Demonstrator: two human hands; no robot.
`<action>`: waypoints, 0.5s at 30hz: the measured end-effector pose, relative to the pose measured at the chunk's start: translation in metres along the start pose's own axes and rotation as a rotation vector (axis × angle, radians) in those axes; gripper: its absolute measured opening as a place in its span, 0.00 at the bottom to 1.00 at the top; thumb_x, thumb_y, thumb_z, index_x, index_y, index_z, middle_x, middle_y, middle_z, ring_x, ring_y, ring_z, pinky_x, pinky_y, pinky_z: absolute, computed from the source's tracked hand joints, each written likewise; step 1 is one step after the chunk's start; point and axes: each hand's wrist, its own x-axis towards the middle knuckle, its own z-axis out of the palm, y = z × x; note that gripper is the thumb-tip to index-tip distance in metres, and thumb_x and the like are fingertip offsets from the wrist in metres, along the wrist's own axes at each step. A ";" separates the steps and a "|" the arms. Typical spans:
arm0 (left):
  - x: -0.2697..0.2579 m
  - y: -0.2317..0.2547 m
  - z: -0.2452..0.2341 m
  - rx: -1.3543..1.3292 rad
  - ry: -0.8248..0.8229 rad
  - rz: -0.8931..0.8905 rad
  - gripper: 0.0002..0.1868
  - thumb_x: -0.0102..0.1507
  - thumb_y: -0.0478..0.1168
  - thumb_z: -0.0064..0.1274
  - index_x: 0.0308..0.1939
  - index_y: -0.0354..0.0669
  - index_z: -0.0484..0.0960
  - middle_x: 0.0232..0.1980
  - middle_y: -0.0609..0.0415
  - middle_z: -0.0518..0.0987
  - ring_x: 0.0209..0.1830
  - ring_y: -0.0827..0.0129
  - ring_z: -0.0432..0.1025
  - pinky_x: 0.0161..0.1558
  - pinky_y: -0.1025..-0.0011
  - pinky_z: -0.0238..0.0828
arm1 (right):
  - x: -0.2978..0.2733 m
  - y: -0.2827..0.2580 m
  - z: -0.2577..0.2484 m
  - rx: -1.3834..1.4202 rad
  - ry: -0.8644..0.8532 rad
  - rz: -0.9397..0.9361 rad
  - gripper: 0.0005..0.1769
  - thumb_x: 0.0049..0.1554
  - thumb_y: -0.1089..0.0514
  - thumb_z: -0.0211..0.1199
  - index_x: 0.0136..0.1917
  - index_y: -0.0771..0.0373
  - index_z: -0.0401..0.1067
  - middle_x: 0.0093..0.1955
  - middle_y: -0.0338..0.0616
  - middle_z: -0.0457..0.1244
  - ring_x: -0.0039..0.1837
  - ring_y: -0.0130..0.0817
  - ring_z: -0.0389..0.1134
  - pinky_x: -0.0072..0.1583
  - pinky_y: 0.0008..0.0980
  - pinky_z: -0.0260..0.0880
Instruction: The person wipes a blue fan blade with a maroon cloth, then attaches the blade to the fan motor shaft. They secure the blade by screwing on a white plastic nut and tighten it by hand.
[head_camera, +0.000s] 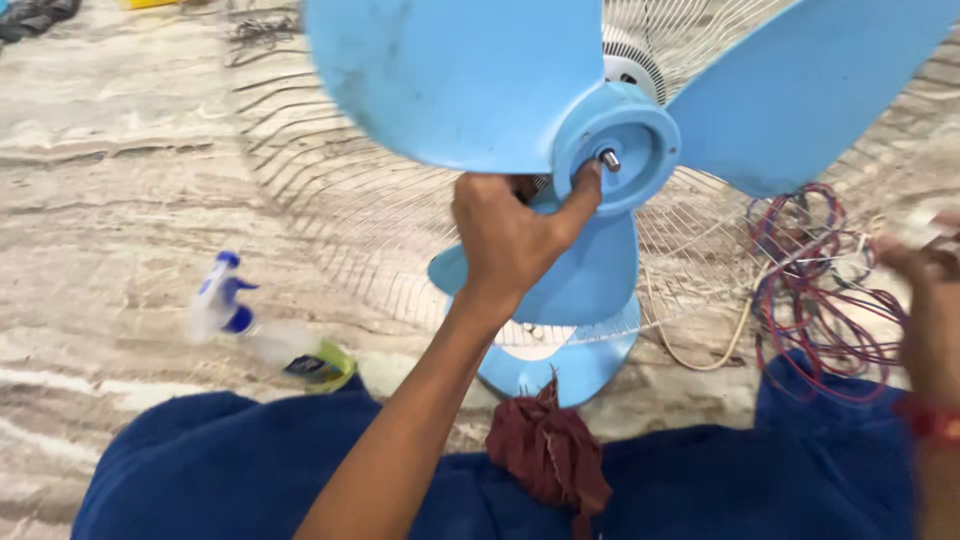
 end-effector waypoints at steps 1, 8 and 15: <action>-0.001 0.001 -0.001 -0.002 0.009 -0.010 0.16 0.55 0.47 0.68 0.35 0.39 0.85 0.22 0.57 0.80 0.16 0.72 0.72 0.23 0.70 0.66 | -0.005 -0.024 -0.013 0.208 -0.017 0.108 0.14 0.65 0.74 0.61 0.63 0.67 0.66 0.64 0.53 0.61 0.59 0.40 0.69 0.65 0.37 0.77; -0.002 0.004 -0.002 0.088 0.018 -0.070 0.18 0.52 0.51 0.70 0.31 0.39 0.86 0.20 0.56 0.79 0.17 0.66 0.74 0.26 0.66 0.70 | -0.001 -0.202 -0.075 1.367 0.126 0.649 0.31 0.62 0.72 0.52 0.77 0.68 0.57 0.64 0.55 0.64 0.58 0.43 0.72 0.64 0.43 0.76; 0.001 0.005 -0.004 0.072 0.022 -0.046 0.18 0.52 0.51 0.69 0.31 0.40 0.86 0.23 0.55 0.81 0.19 0.65 0.77 0.28 0.66 0.72 | 0.042 -0.285 -0.089 1.503 0.174 0.702 0.44 0.59 0.71 0.47 0.88 0.64 0.48 0.71 0.57 0.62 0.60 0.41 0.69 0.65 0.39 0.73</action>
